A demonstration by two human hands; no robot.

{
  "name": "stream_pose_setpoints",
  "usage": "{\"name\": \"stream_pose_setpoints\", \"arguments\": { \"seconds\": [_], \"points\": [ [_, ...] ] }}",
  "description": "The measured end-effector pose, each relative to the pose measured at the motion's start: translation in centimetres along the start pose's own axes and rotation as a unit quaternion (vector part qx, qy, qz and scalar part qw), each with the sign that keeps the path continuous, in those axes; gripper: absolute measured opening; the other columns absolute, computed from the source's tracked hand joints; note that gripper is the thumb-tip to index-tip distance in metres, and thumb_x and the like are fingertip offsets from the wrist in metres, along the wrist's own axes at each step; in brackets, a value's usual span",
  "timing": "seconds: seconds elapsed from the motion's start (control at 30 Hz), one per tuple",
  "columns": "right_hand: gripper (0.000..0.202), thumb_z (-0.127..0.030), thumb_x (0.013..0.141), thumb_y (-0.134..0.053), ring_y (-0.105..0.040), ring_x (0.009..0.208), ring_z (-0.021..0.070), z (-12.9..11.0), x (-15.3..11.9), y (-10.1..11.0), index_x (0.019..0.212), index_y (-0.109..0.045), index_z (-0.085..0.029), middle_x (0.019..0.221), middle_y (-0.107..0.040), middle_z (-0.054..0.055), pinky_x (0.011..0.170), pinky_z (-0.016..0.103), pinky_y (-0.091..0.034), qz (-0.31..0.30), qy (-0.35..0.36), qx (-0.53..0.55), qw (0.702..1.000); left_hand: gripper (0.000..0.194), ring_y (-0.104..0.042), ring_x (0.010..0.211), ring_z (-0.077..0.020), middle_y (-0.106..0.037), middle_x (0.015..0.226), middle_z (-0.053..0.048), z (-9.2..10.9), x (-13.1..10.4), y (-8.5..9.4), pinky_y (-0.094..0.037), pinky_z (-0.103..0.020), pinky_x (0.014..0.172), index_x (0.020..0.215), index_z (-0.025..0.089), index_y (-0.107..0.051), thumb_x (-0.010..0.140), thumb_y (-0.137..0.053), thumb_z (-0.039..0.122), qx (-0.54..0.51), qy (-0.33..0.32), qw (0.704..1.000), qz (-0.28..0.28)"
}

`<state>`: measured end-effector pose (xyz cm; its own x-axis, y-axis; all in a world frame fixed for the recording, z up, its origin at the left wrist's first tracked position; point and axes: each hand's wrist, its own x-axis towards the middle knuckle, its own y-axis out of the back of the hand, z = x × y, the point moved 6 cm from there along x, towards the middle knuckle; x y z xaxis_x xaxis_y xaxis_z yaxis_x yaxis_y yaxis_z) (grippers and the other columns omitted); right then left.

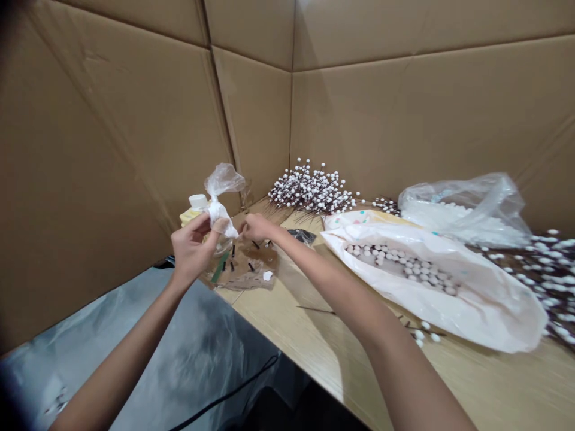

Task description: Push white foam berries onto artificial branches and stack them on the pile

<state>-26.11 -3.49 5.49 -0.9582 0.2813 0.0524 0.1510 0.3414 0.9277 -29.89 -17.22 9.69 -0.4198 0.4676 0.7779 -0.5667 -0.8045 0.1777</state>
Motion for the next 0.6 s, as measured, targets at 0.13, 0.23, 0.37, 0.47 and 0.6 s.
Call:
{"name": "stream_pose_setpoints", "arguments": {
  "seconds": [0.13,0.23,0.37,0.47,0.6],
  "points": [
    [0.013,-0.013,0.077,-0.062,-0.055,0.07,0.0113,-1.9,-1.6,0.8,0.087,-0.071,-0.01,0.072,-0.065,0.0,0.063,0.019,-0.037,0.008,0.036,0.026,0.999,0.014,-0.057,0.066,-0.0135,-0.062,0.073,-0.001,0.2,-0.1,0.3,-0.05,-0.023,0.068,0.085,0.015,-0.07,0.078,-0.068,0.028,-0.017,-0.002,1.0,-0.002],
    [0.014,-0.012,0.077,-0.059,-0.051,0.061,0.0098,-2.3,-3.6,0.6,0.085,-0.071,-0.01,0.066,-0.063,0.0,0.056,0.019,-0.034,-0.007,0.045,0.044,0.998,0.014,-0.056,0.066,-0.0132,-0.062,0.073,-0.001,0.2,-0.2,0.5,-0.049,-0.024,0.068,0.083,0.015,-0.069,0.079,-0.067,0.029,-0.015,-0.002,1.0,0.001],
    [0.017,-0.012,0.072,-0.065,-0.052,0.058,0.0089,-2.6,-6.1,-0.5,0.088,-0.071,-0.012,0.066,-0.064,-0.001,0.053,0.017,-0.034,-0.043,0.06,0.066,0.995,0.02,-0.054,0.064,-0.0133,-0.06,0.072,-0.001,0.2,-0.5,0.4,-0.048,-0.023,0.065,0.078,0.015,-0.068,0.08,-0.065,0.035,0.0,0.009,1.0,0.0],
    [0.014,-0.008,0.071,-0.063,-0.051,0.056,0.0088,-2.8,-7.1,-1.3,0.082,-0.07,-0.011,0.064,-0.062,0.0,0.052,0.017,-0.033,-0.041,0.061,0.059,0.996,0.022,-0.052,0.063,-0.0127,-0.057,0.069,0.0,0.2,-0.5,0.0,-0.046,-0.022,0.064,0.074,0.016,-0.065,0.08,-0.065,0.037,0.008,0.011,1.0,-0.006],
    [0.018,0.001,0.069,-0.056,-0.049,0.058,0.0095,-3.3,-7.3,-1.6,0.077,-0.069,-0.009,0.063,-0.062,0.001,0.055,0.019,-0.032,-0.015,0.051,0.038,0.998,0.024,-0.047,0.06,-0.0116,-0.051,0.064,0.001,0.6,-0.4,-0.3,-0.043,-0.021,0.06,0.068,0.016,-0.06,0.08,-0.065,0.037,0.017,0.004,1.0,-0.014]
  ]
}}
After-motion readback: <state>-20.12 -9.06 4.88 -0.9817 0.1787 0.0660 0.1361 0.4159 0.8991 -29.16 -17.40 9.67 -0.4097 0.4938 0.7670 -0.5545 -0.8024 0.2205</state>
